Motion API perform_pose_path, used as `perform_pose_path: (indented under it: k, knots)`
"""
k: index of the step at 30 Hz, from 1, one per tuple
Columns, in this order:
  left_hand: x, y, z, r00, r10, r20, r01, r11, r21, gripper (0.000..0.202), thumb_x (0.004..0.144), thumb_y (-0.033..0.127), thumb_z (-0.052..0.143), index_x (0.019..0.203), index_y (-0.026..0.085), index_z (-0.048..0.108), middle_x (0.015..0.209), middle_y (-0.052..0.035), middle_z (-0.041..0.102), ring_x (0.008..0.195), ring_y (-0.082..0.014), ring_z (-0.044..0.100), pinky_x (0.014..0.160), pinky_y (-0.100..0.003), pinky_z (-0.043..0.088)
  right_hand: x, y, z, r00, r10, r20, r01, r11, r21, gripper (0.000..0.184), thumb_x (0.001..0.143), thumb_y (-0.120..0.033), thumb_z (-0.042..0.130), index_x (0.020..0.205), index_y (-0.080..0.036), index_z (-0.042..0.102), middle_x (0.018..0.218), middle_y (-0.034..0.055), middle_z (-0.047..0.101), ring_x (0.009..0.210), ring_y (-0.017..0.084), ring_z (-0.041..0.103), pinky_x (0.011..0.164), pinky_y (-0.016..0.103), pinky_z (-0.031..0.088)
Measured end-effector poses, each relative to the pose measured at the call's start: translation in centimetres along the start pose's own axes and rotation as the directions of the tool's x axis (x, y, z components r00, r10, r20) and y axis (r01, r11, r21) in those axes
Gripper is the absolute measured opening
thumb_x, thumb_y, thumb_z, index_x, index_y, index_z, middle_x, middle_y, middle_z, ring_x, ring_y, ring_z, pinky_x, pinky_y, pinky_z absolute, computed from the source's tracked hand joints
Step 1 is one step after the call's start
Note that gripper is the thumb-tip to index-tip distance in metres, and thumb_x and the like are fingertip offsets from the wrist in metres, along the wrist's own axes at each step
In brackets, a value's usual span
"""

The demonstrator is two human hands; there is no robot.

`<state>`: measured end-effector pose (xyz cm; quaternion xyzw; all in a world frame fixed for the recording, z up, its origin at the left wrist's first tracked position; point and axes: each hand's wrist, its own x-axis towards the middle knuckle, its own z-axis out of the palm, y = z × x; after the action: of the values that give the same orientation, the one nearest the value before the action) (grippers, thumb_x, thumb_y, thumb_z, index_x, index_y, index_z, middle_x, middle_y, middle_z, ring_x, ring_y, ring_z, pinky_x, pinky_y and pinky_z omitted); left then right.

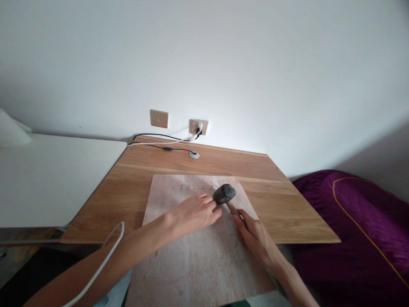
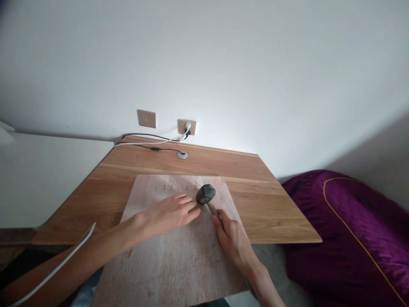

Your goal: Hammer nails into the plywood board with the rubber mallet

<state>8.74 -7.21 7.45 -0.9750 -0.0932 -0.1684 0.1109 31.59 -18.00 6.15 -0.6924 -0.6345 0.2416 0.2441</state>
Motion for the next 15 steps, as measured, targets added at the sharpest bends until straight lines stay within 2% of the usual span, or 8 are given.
perform_pose_path:
  k: [4, 7, 8, 10, 11, 13, 14, 15]
  knots:
    - [1.5, 1.8, 0.6, 0.999, 0.019, 0.045, -0.024, 0.994, 0.111, 0.010, 0.094, 0.010, 0.068, 0.087, 0.016, 0.069, 0.078, -0.0064, 0.074, 0.078, -0.0226, 0.070, 0.072, -0.035, 0.049, 0.0, 0.1, 0.0, 0.999, -0.029, 0.025, 0.029, 1.000, -0.003, 0.040, 0.108, -0.051, 0.035, 0.109, -0.023, 0.063, 0.073, 0.0048, 0.073, 0.073, 0.027, 0.072, 0.065, 0.032, 0.044]
    - [0.2, 0.5, 0.5, 1.000, 0.012, 0.017, -0.012, 1.000, 0.018, 0.009, 0.093, 0.009, 0.070, 0.088, 0.018, 0.069, 0.084, -0.0054, 0.073, 0.086, -0.0222, 0.070, 0.079, -0.035, 0.050, 0.0, 0.4, 0.0, 0.999, -0.024, 0.025, 0.025, 1.000, -0.014, 0.040, 0.108, -0.052, 0.035, 0.111, -0.023, 0.063, 0.076, 0.0057, 0.075, 0.076, 0.028, 0.074, 0.066, 0.033, 0.045]
    - [-0.6, -0.4, 0.4, 1.000, -0.015, 0.009, 0.016, 0.999, -0.039, 0.010, 0.091, 0.009, 0.070, 0.090, 0.018, 0.069, 0.086, -0.0048, 0.073, 0.087, -0.0222, 0.070, 0.081, -0.036, 0.050, 0.0, 0.5, 0.0, 1.000, -0.020, 0.018, 0.020, 1.000, -0.017, 0.041, 0.108, -0.052, 0.036, 0.113, -0.023, 0.063, 0.079, 0.0065, 0.076, 0.079, 0.029, 0.074, 0.067, 0.034, 0.045]
    - [-2.9, -2.5, 0.3, 0.972, -0.227, -0.058, 0.217, 0.967, -0.136, 0.013, 0.093, 0.007, 0.067, 0.095, 0.019, 0.072, 0.090, -0.0042, 0.075, 0.090, -0.0217, 0.071, 0.084, -0.036, 0.051, 0.0, 0.7, 0.0, 1.000, -0.016, 0.011, 0.016, 1.000, -0.013, 0.042, 0.108, -0.054, 0.036, 0.115, -0.022, 0.064, 0.086, 0.0079, 0.078, 0.086, 0.030, 0.076, 0.071, 0.035, 0.047]
    - [-4.2, -3.6, 0.3, 0.927, -0.363, -0.099, 0.340, 0.921, -0.192, 0.016, 0.095, 0.008, 0.065, 0.101, 0.020, 0.073, 0.096, -0.0040, 0.077, 0.093, -0.0218, 0.072, 0.087, -0.036, 0.052, 0.0, 0.7, 0.1, 1.000, -0.014, 0.014, 0.014, 1.000, -0.009, 0.043, 0.108, -0.054, 0.036, 0.116, -0.022, 0.064, 0.087, 0.0080, 0.078, 0.088, 0.030, 0.076, 0.073, 0.035, 0.048]
    - [-6.7, -5.6, 0.5, 0.782, -0.603, -0.162, 0.544, 0.785, -0.296, 0.018, 0.095, 0.010, 0.064, 0.103, 0.022, 0.074, 0.097, -0.0028, 0.079, 0.090, -0.0214, 0.073, 0.086, -0.036, 0.054, 0.1, 0.8, 0.1, 1.000, -0.003, 0.023, 0.004, 1.000, -0.011, 0.045, 0.108, -0.055, 0.035, 0.118, -0.022, 0.064, 0.085, 0.0075, 0.078, 0.087, 0.030, 0.076, 0.074, 0.036, 0.048]
    - [-7.8, -6.3, 0.7, 0.713, -0.678, -0.178, 0.606, 0.724, -0.330, 0.017, 0.095, 0.010, 0.064, 0.100, 0.022, 0.074, 0.096, -0.0032, 0.079, 0.089, -0.0218, 0.073, 0.085, -0.036, 0.055, 0.1, 0.8, 0.1, 1.000, 0.002, 0.024, -0.001, 1.000, -0.015, 0.046, 0.108, -0.056, 0.035, 0.118, -0.022, 0.064, 0.084, 0.0073, 0.078, 0.085, 0.030, 0.076, 0.074, 0.036, 0.048]
    - [-8.7, -6.8, 0.9, 0.672, -0.720, -0.171, 0.634, 0.679, -0.370, 0.016, 0.094, 0.011, 0.064, 0.099, 0.022, 0.075, 0.097, -0.0034, 0.079, 0.089, -0.0218, 0.074, 0.085, -0.036, 0.055, 0.1, 0.8, 0.2, 1.000, 0.005, 0.022, -0.005, 1.000, -0.018, 0.047, 0.107, -0.056, 0.035, 0.117, -0.022, 0.065, 0.084, 0.0074, 0.078, 0.085, 0.030, 0.076, 0.074, 0.036, 0.048]
